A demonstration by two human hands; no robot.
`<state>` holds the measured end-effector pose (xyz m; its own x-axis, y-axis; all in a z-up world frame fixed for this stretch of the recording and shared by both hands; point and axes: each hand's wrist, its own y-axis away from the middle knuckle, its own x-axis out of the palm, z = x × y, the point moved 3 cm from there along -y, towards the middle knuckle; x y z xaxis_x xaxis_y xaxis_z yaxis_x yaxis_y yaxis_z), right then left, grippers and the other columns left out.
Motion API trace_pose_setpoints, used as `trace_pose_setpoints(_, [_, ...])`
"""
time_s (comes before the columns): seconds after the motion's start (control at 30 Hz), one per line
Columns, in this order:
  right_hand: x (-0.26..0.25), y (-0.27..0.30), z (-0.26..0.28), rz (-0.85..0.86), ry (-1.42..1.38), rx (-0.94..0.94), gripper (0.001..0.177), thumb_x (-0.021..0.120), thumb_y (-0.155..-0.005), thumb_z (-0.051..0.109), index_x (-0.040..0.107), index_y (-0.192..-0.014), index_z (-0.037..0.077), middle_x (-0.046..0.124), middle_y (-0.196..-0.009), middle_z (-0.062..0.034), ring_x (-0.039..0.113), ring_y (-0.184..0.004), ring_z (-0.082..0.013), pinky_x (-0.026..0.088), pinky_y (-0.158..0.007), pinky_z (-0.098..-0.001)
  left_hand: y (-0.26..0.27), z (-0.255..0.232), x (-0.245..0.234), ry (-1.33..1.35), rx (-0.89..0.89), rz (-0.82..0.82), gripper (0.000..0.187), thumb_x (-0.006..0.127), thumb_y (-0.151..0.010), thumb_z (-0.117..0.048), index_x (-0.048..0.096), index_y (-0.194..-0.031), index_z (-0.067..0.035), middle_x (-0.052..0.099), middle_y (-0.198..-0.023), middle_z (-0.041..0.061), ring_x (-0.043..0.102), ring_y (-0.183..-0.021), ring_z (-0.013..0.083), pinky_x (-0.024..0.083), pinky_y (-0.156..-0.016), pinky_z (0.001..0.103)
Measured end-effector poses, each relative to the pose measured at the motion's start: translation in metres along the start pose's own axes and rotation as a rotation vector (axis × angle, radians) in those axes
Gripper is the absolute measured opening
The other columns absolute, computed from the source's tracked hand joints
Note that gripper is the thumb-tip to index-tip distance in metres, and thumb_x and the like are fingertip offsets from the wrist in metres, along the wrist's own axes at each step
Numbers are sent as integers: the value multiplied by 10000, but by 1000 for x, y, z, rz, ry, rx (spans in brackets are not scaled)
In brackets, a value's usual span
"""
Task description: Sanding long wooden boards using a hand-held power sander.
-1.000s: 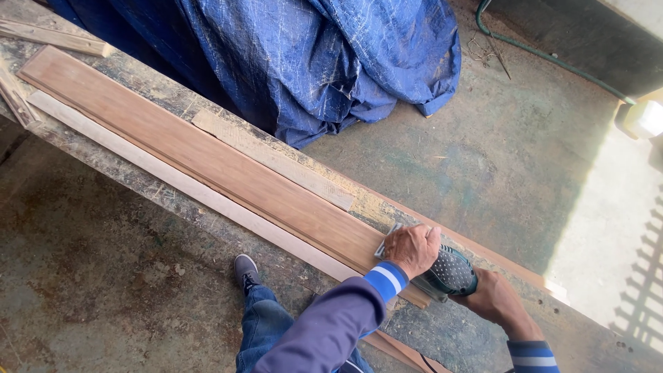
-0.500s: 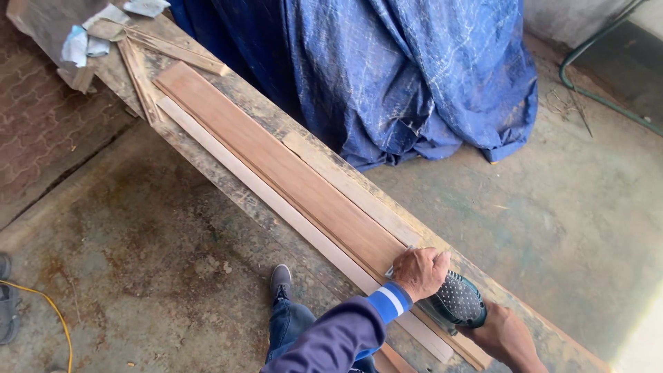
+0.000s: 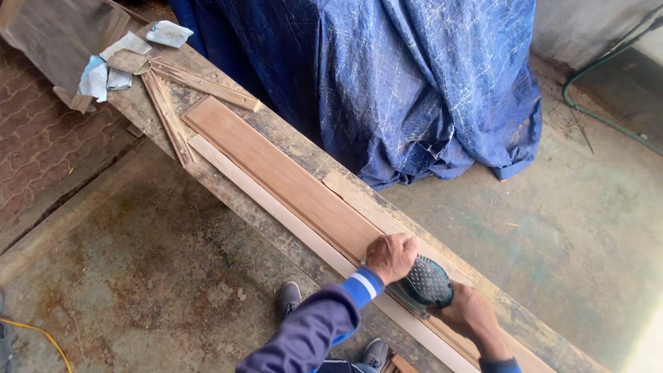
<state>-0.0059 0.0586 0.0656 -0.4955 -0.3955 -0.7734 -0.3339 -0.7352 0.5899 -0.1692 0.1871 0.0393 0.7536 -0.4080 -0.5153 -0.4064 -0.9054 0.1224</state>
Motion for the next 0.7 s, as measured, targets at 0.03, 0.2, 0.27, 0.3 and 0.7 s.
trace_pose_setpoints(0.03, [0, -4, 20, -1, -6, 12, 471, 857, -654, 389, 753, -1031, 125, 806, -921, -143, 789, -895, -299, 605, -845, -418, -6, 8, -16, 1, 4, 13, 430, 492, -989, -426, 694, -815, -89, 714, -856, 219, 700, -839, 427, 545, -763, 512])
trace_pose_setpoints(0.2, [-13, -13, 121, -48, -6, -76, 460, 834, -671, 414, 749, -1026, 135, 777, -925, -161, 759, -879, -334, 595, -823, -448, -46, 49, -85, 13, -27, 75, 445, 445, -983, -418, 678, -795, -88, 719, -827, 215, 711, -793, 415, 552, -744, 501])
trace_pose_setpoints(0.27, [-14, -17, 154, -69, -33, -84, 446, 807, -684, 393, 735, -1045, 139, 769, -920, -174, 755, -875, -343, 596, -817, -453, -58, 67, -110, -10, 6, 55, 429, 465, -969, -413, 697, -818, -86, 708, -832, 225, 696, -798, 434, 544, -725, 510])
trace_pose_setpoints(0.3, [-14, -18, 168, -81, -43, -112, 434, 780, -698, 371, 720, -1063, 143, 762, -915, -187, 752, -871, -353, 597, -811, -458, -63, 76, -120, -26, 22, 14, 415, 484, -955, -409, 716, -841, -84, 697, -837, 236, 682, -803, 453, 535, -706, 519])
trace_pose_setpoints(0.7, [21, -49, 244, -221, -188, -165, 273, 653, -736, 169, 708, -964, 30, 726, -883, -243, 724, -837, -423, 592, -759, -503, -106, 116, -212, -18, 135, 47, 439, 532, -1016, -382, 683, -785, -41, 576, -580, 87, 597, -579, 181, 474, -605, 358])
